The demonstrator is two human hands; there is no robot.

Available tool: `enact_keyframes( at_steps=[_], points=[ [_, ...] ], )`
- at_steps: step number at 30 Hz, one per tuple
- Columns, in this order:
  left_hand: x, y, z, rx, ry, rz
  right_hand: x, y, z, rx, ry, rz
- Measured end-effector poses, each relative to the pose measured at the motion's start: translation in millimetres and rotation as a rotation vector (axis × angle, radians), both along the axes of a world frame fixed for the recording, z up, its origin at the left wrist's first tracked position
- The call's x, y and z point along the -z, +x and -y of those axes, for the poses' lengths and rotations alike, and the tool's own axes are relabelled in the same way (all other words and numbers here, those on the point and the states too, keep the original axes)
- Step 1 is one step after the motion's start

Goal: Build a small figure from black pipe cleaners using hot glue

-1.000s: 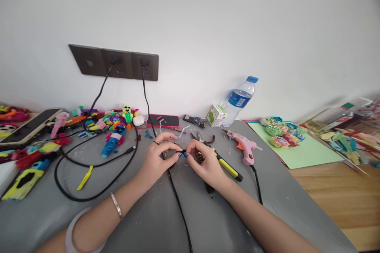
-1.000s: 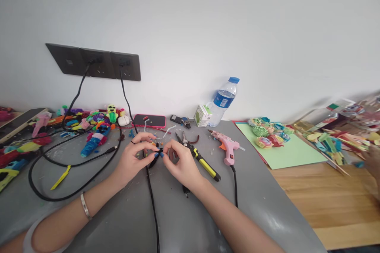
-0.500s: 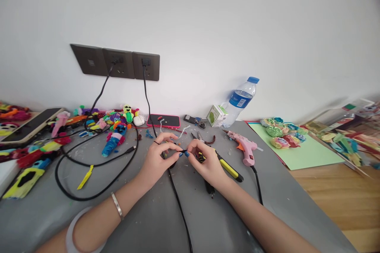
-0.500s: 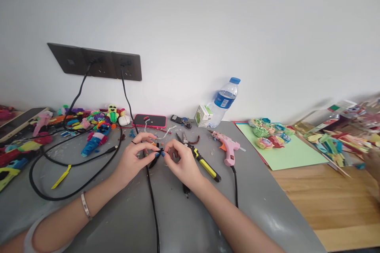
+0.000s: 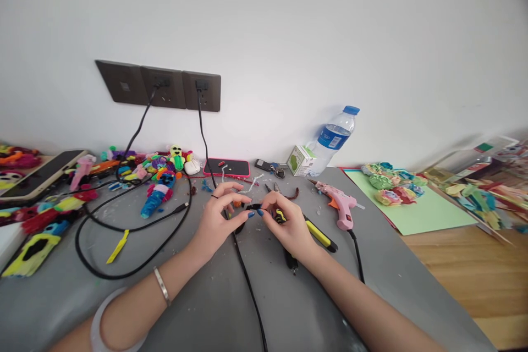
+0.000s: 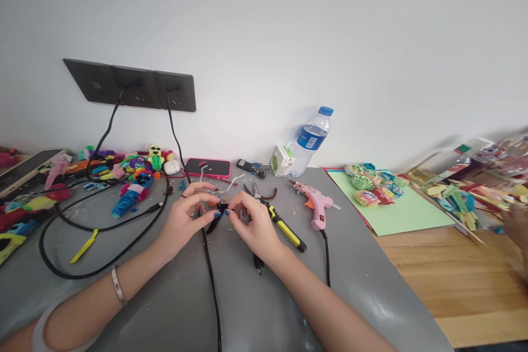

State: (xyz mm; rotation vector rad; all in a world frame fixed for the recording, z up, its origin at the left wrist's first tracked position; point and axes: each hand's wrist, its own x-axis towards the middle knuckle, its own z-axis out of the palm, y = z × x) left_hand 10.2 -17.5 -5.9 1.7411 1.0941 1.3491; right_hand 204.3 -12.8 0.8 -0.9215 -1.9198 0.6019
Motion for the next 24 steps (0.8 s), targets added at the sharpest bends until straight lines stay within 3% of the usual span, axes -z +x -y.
enact_keyframes(
  at_steps=[15,24],
  points=[
    [-0.1,0.0,0.1,0.055,0.048,-0.008,1.7,-0.3,0.3,-0.026,-0.016,0.015],
    [0.6,-0.2,-0.6,0.099,-0.043,0.024,3.4,0.6,-1.0,0.013,-0.029,0.018]
  ],
)
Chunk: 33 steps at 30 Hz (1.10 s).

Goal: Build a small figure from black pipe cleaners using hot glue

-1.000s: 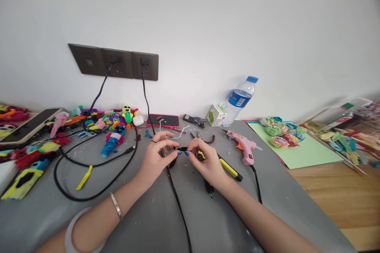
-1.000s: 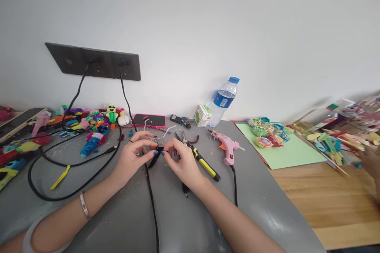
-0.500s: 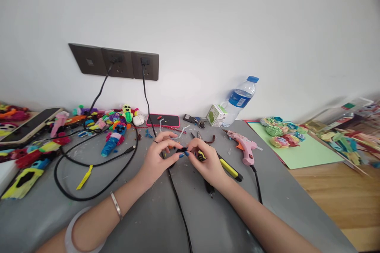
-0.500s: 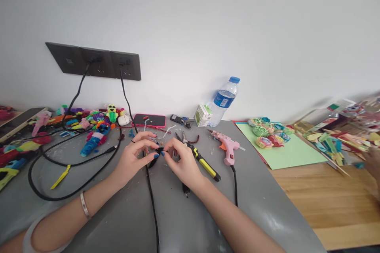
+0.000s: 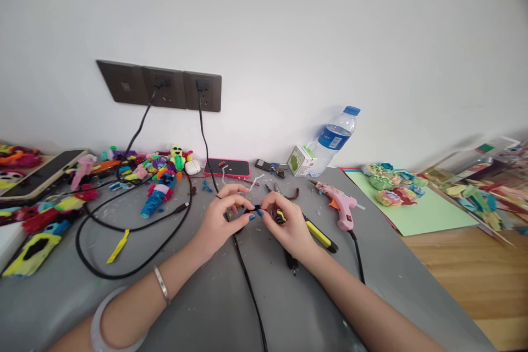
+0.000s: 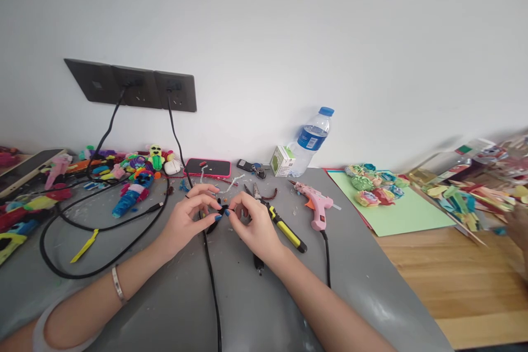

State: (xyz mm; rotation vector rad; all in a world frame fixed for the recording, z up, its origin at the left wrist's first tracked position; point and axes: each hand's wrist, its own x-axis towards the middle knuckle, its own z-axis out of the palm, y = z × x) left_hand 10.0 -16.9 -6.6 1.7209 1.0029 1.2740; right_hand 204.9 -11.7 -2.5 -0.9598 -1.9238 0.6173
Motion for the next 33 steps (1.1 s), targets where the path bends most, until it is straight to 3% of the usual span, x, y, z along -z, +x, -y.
enact_keyframes(
  at_steps=[10,22,33],
  points=[
    [-3.2,1.0,1.1,0.032,-0.091,0.023,-3.2,0.7,-1.2,0.082,-0.029,-0.008],
    [1.2,-0.7,-5.4,0.048,-0.221,0.199,-0.4,3.2,-4.1,0.165,-0.053,-0.105],
    [0.9,-1.3,-5.8,0.042,-0.258,0.222,-2.3,0.8,-0.7,0.092,-0.035,-0.055]
  ],
)
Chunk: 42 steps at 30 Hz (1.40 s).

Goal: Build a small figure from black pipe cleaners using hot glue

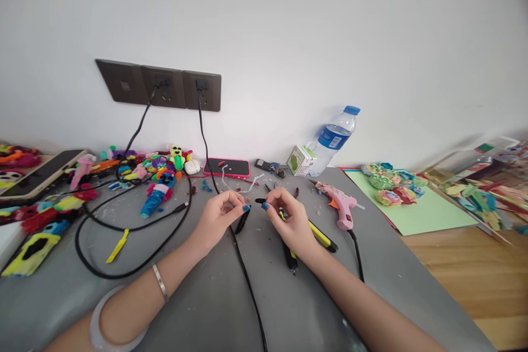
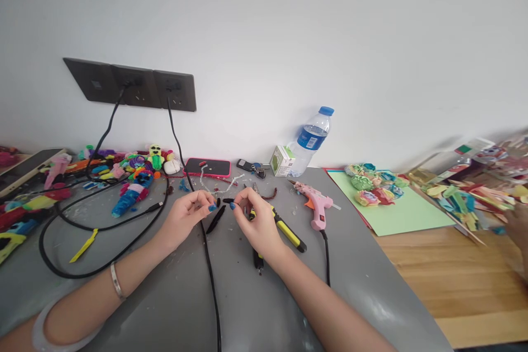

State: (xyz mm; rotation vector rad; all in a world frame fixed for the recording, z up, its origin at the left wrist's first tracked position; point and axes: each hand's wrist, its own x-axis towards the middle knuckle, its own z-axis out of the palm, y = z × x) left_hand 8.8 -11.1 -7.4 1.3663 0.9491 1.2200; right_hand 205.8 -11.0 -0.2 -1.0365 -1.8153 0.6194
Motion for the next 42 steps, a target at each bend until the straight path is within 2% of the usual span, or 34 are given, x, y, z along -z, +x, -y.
enact_keyframes(
  at_steps=[5,12,18,29,34,42],
  points=[
    [-1.8,-0.2,1.9,-0.032,0.038,-0.072,-1.0,0.1,1.1,-0.031,0.019,0.020],
    [-2.8,-2.2,1.1,0.036,0.058,-0.180,-0.4,-0.5,0.6,-0.048,0.070,0.027],
    [-4.3,3.0,4.0,0.133,-0.012,-0.134,-0.1,-0.2,0.7,-0.065,0.099,0.025],
    [0.8,2.0,6.0,0.260,0.126,-0.221,0.2,-0.1,1.4,-0.067,0.079,0.022],
    [-0.2,4.6,8.7,0.211,0.065,-0.193,-0.3,-0.5,2.3,-0.081,0.097,0.020],
    [-3.8,3.1,4.4,0.093,0.112,-0.212,-1.4,-0.8,4.5,-0.178,0.130,0.068]
  ],
)
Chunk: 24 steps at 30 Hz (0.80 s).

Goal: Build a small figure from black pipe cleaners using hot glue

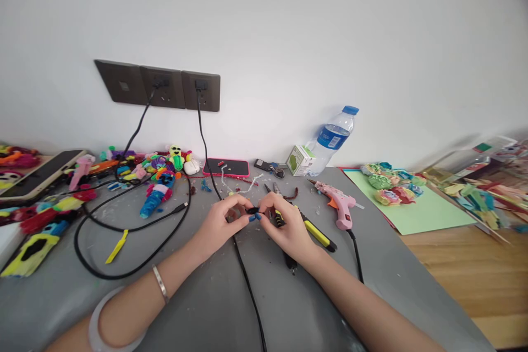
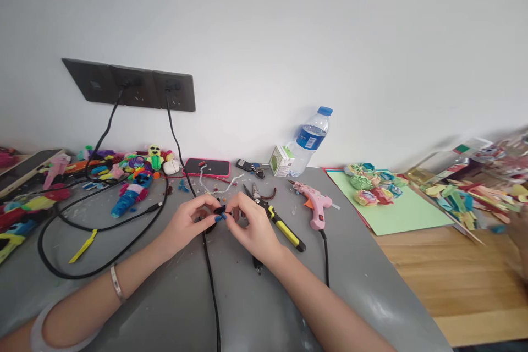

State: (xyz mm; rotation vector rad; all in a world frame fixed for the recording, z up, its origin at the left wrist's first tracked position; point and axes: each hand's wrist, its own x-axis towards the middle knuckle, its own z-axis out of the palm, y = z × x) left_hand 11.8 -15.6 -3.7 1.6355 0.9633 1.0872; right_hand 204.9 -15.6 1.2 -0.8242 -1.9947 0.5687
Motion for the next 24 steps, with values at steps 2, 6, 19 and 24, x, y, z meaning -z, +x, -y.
enact_keyframes(
  at_steps=[2,6,19,24],
  points=[
    [-1.1,-0.2,-0.1,-0.028,0.016,0.001,0.1,0.2,-0.6,-0.001,-0.009,0.006],
    [-2.3,-0.4,0.6,-0.062,0.040,0.011,1.0,0.3,-1.5,-0.001,-0.021,0.018],
    [-0.3,-2.7,0.4,-0.099,0.281,-0.023,-0.3,-0.9,-0.9,-0.008,-0.043,0.050],
    [-1.9,-2.6,1.1,-0.094,0.294,-0.025,-0.5,-0.6,-0.2,-0.024,-0.053,0.051]
  ],
)
